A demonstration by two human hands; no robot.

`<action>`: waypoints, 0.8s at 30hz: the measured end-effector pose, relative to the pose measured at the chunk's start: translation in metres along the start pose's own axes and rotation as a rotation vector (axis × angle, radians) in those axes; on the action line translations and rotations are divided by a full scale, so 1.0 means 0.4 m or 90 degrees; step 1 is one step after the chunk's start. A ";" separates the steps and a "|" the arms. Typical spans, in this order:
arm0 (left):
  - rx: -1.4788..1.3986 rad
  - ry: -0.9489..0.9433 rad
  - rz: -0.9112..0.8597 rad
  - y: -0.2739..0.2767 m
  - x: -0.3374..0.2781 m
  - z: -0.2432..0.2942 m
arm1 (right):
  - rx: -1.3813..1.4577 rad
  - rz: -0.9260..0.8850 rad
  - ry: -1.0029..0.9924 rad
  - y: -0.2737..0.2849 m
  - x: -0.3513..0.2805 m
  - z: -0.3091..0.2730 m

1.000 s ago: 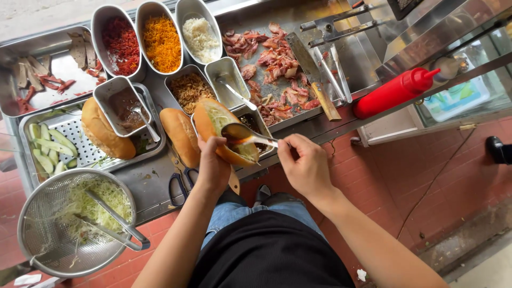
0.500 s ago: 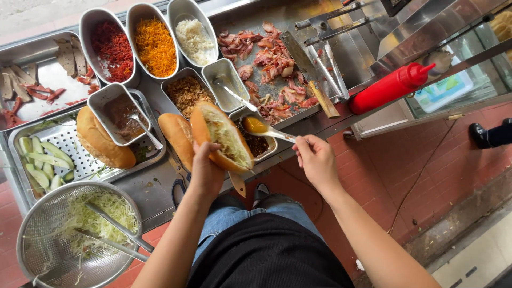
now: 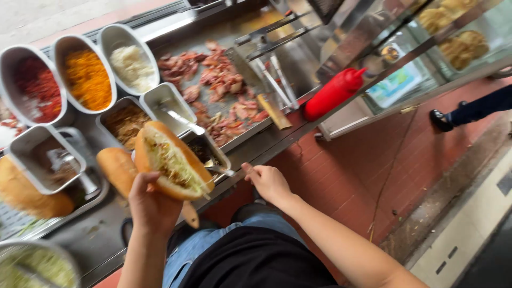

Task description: Preparing and assembly of Vietnamese sandwiches (banh mi) at a food stall.

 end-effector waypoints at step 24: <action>0.204 0.150 0.013 -0.299 0.174 -0.426 | 1.209 0.085 0.179 0.877 0.169 0.461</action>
Point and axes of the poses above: each hand's wrist, its own x-axis towards the middle knuckle, its own y-axis out of the back of the hand, z = x × y, the point moved 9 cm from there along x, towards the middle knuckle, and after that the axes turned 14 degrees about -z, right-handed, at the moved point
